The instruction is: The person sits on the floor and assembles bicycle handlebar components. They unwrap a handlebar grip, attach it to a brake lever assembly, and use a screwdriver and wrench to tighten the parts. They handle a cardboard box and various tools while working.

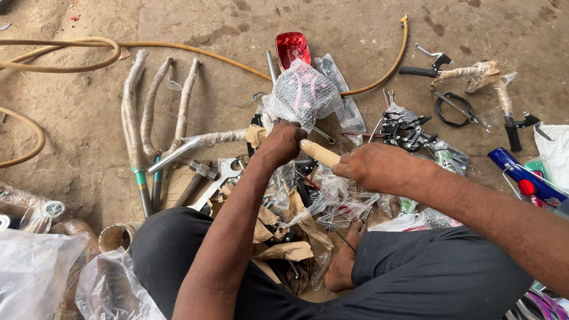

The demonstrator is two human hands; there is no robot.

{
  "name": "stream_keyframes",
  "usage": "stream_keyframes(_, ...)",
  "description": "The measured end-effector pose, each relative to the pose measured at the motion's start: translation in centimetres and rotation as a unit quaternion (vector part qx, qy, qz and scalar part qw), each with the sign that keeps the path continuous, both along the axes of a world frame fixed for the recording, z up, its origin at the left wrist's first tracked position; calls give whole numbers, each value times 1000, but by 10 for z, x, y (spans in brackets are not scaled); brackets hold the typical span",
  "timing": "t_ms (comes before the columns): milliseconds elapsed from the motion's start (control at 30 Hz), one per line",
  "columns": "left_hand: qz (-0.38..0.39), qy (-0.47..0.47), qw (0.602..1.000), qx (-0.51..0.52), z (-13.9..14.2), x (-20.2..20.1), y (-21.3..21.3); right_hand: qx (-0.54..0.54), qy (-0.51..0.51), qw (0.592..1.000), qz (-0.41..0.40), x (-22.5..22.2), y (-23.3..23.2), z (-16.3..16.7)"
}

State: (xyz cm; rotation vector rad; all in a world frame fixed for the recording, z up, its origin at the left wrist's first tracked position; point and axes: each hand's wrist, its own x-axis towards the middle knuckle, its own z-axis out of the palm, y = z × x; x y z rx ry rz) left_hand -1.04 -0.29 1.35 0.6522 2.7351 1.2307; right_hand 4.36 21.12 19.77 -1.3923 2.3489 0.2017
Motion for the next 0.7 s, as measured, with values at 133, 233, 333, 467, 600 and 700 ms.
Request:
stream_keyframes(133, -31, 143, 989, 27, -12, -2, 1, 166, 18, 986, 6, 17, -20, 4)
stream_keyframes(233, -37, 88, 995, 27, -17, -4, 2, 198, 81, 975, 60, 29, -25, 2)
stream_keyframes(333, -41, 68, 997, 16, -18, -2, 5, 189, 115, 970, 98, 32, -20, -1)
stream_keyframes(467, -35, 106, 994, 14, -15, 3, 10, 134, 138, 975, 109, 20, -5, -4)
stream_keyframes(600, -21, 86, 996, -9, -10, 8, 14, 166, 59, 983, 60, 12, 3, -13)
stream_keyframes(700, 1, 7, 1000, -19, -7, 9, 8, 157, -28, 986, 46, 32, 5, -19)
